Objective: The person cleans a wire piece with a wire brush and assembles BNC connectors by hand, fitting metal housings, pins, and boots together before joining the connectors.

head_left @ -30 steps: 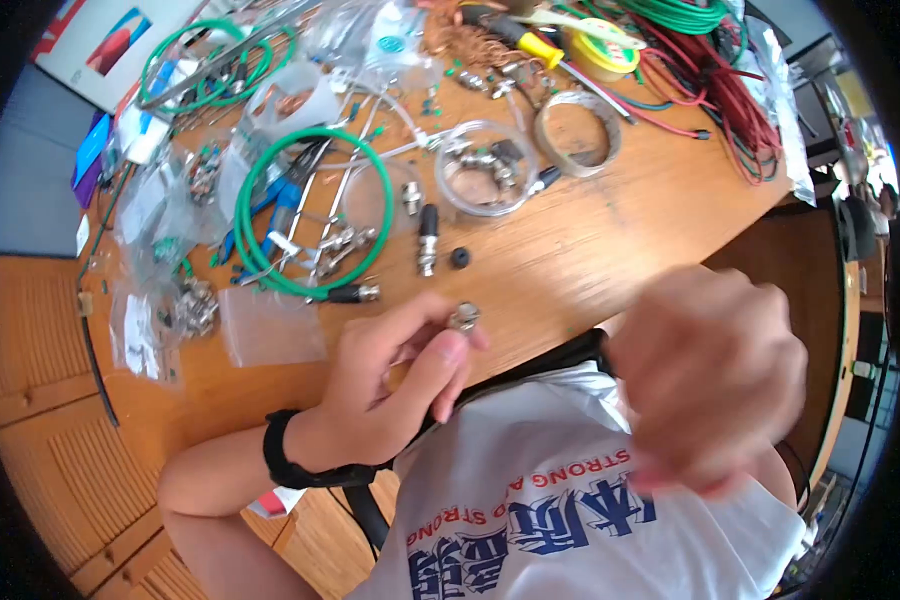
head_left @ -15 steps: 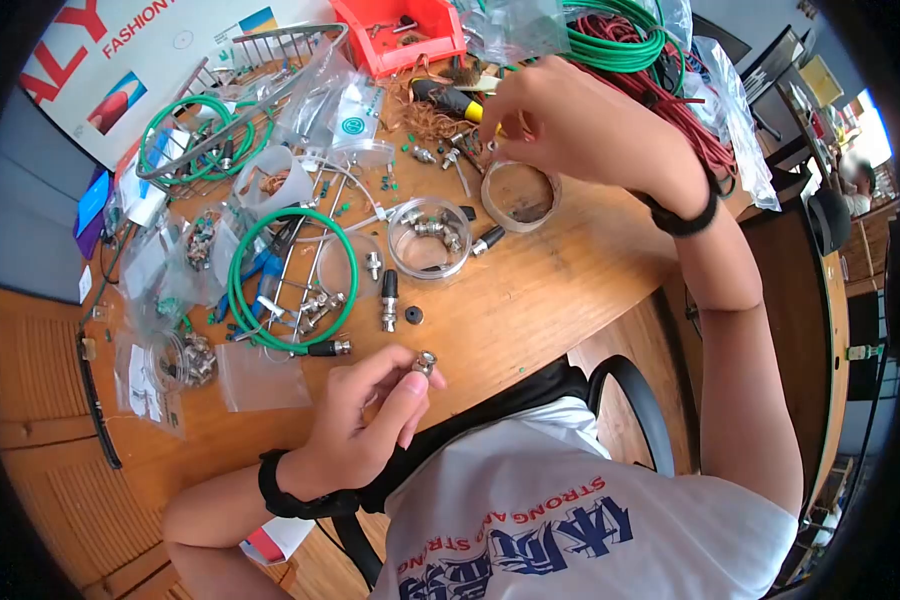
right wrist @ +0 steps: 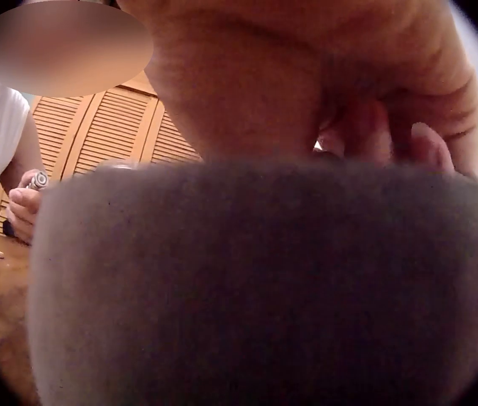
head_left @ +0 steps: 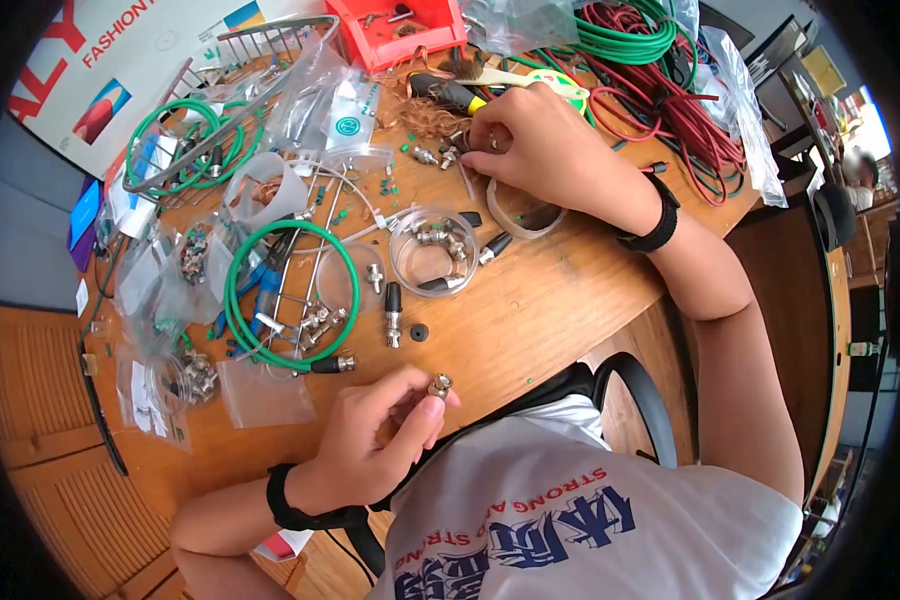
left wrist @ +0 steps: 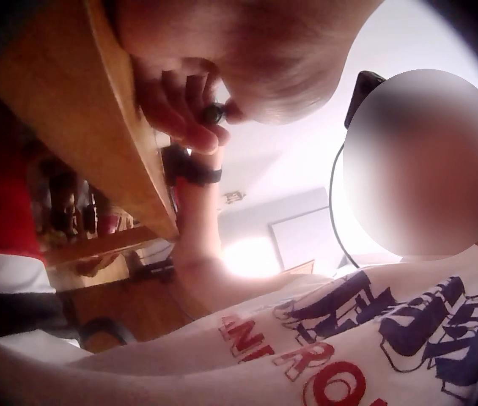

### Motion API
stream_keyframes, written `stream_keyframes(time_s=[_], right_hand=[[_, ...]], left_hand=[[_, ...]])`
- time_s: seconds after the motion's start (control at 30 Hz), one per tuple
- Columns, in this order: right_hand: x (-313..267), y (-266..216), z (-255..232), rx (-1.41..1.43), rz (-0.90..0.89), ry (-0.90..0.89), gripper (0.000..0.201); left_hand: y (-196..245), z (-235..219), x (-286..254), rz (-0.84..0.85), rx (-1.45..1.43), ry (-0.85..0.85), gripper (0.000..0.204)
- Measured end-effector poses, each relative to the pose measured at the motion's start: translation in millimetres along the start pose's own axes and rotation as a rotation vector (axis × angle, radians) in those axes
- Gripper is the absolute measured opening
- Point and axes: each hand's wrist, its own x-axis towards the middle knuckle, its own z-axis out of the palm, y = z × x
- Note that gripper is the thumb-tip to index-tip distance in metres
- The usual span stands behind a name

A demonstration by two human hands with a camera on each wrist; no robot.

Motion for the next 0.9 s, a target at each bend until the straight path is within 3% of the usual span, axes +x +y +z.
stream_keyframes(time_s=[0.17,0.27,0.43,0.57,0.9], right_hand=[[4.5,3.8,-0.1,0.013,-0.015,0.011,0.015],[4.4,1.2,-2.2,0.051,-0.047,0.012,0.012],[6.1,14.1,9.2,0.159,-0.264,0.081,0.012],[8.1,6.9,-1.1,0.126,-0.158,-0.095,0.014],[2.3,8.7,-0.2,0.047,-0.227,-0.01,0.017]], left_hand=[[1.9,-4.5,1.4,0.01,0.013,-0.028,0.022],[2.3,-7.0,0.5,-0.066,-0.004,-0.024,0.018],[4.1,-6.7,2.0,-0.068,-0.016,-0.021,0.018],[4.6,-8.9,1.6,-0.068,-0.016,-0.031,0.018],[6.2,-9.1,2.8,-0.065,-0.005,-0.043,0.018]])
